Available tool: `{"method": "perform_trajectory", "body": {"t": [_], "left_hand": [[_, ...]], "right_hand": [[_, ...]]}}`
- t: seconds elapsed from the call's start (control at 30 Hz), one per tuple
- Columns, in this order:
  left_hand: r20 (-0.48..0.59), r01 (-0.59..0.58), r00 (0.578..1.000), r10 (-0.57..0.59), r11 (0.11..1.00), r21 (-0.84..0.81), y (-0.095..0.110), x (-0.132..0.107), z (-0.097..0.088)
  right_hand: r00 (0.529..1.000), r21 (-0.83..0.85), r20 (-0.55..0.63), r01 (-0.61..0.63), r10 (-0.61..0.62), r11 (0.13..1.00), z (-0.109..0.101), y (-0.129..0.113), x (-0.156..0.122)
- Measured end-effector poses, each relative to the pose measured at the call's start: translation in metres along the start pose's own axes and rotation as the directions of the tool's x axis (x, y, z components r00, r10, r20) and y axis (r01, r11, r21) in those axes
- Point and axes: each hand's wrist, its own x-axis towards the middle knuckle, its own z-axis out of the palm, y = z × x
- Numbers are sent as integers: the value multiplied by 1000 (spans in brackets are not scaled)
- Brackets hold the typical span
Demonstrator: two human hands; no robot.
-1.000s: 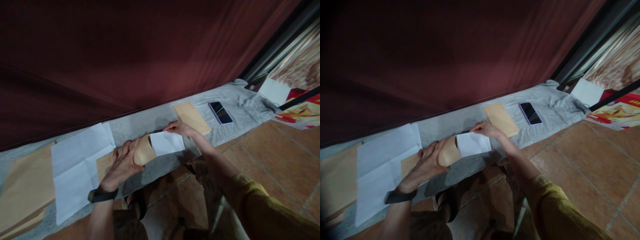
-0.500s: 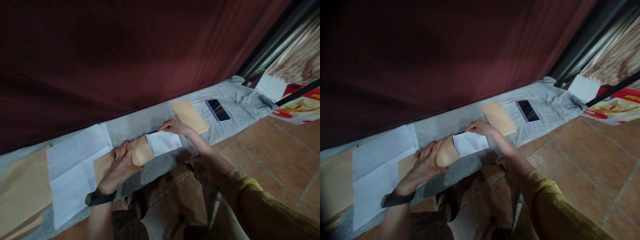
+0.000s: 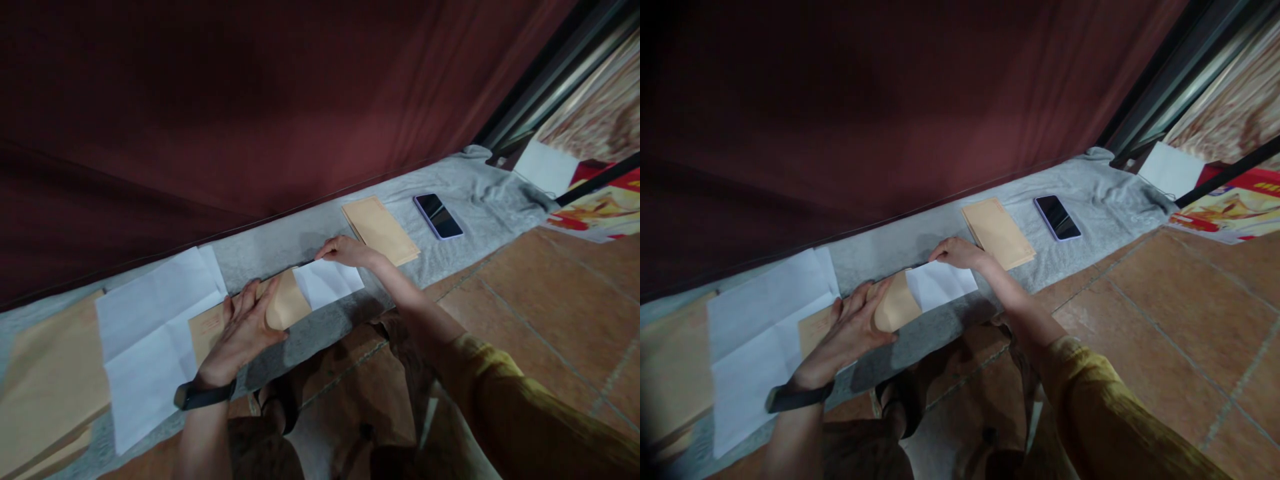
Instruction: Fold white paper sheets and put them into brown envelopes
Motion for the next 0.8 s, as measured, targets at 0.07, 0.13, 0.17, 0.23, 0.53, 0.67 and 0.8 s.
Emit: {"method": "perform_trajectory", "body": {"t": [0.07,0.13,0.17,0.23,0.53,0.67,0.8], "left_hand": [[-4,-5,1000,5,1000,3,0,-1,0],[-9,-10,1000,10,1000,2,1,-1,0],[-11,-14,1000,14,1000,1,1,-1,0],[-4,-16,1000,16,1000,-1,1,0,0],[20,10,1000,-10,1000,-3,-4,3,5],[-35,9,999,-9,1000,-15,-1,0,4],[-149,33,988,-35,999,-15,3,1,2]], "right_hand": [[1000,2,-8,8,-8,1000,0,0,0],[1000,13,-13,15,-15,1000,1,0,1],[1000,20,-13,17,-17,1000,2,1,2],[1000,32,-18,15,-14,999,5,3,3],[978,101,-199,-41,61,994,19,11,9],[921,62,-311,-227,235,972,8,17,-3],[935,71,-202,-284,293,956,-2,19,-20]]}}
